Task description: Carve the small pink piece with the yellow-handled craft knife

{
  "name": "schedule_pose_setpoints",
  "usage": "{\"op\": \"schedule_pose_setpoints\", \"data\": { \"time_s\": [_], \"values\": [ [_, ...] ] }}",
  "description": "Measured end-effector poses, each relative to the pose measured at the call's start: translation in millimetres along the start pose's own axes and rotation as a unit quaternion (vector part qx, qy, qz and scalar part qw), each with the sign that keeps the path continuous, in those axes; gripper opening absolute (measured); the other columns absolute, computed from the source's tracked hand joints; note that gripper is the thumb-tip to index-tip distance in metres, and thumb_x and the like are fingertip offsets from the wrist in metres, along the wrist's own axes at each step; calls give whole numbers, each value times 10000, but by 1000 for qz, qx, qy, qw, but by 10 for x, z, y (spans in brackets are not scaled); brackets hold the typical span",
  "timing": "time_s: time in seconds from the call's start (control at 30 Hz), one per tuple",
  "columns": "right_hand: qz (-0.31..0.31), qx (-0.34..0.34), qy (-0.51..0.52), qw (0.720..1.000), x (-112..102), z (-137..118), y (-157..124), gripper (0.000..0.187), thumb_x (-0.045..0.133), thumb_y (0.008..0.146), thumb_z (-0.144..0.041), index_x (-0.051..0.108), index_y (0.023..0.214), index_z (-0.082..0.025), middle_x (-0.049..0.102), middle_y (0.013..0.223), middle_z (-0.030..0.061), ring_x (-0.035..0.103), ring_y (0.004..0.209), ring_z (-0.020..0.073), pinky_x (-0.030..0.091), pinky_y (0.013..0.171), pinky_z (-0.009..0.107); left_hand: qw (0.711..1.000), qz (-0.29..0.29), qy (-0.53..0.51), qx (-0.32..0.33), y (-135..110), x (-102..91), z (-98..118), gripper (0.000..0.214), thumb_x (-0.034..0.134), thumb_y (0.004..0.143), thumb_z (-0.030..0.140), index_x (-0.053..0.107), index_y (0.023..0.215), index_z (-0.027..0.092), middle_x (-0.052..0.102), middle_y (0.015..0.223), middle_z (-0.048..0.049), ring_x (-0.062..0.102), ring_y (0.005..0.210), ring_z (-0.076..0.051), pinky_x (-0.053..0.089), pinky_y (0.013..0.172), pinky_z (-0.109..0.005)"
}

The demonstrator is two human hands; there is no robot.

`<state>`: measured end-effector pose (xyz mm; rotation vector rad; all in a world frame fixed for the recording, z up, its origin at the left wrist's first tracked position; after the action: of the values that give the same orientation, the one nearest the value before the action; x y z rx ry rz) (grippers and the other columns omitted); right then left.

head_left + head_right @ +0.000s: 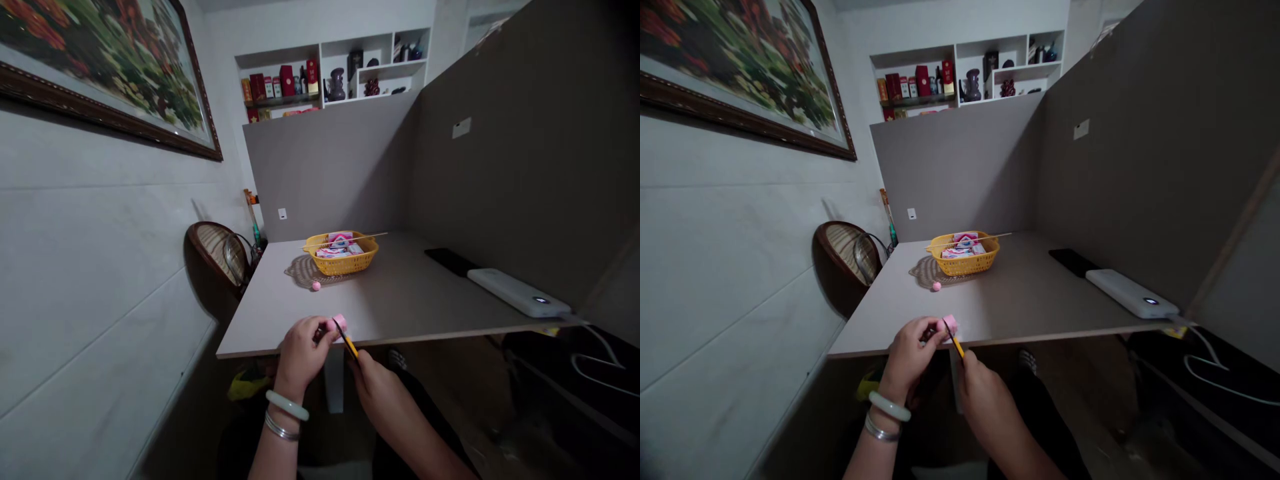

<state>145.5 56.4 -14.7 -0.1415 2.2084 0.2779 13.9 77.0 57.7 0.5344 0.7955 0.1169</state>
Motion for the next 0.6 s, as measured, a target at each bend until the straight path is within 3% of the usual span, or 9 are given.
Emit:
{"op": "schedule_pose_setpoints", "data": {
  "time_s": [0.27, 0.43, 0.6],
  "values": [
    [0, -2, 14, 1000, -54, -24, 45, 215, 310, 961, -221, 522, 964, -180, 691, 860, 89, 664, 804, 182, 317, 582, 225, 999, -11, 46, -8, 19, 3, 30, 148, 577, 847, 361, 627, 887, 228, 651, 852, -13, 580, 788, -156, 421, 714, -254],
    [-5, -2, 6, 1000, -113, -73, 22, 231, 292, 971, -235, 509, 905, -193, 684, 817, 72, 657, 742, 174, 292, 556, 228, 999, 6, 52, -8, 3, -8, 58, 145, 543, 869, 347, 621, 876, 225, 656, 865, -17, 588, 811, -157, 420, 728, -252],
    [-7, 0, -22, 1000, -35, -40, -60, 222, 284, 974, -221, 485, 883, -196, 677, 785, 62, 654, 694, 169, 243, 522, 244, 999, 5, 39, -30, 9, -6, 0, 147, 535, 875, 345, 631, 881, 233, 655, 839, 1, 586, 783, -144, 413, 695, -244]
  ]
}}
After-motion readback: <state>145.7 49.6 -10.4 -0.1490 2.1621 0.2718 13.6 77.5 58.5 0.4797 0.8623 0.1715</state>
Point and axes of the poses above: each hand's wrist, its own y-axis towards the middle knuckle, its own x-axis out of the palm, z = x × y, the point moved 10 cm from there along y, towards the middle knuckle
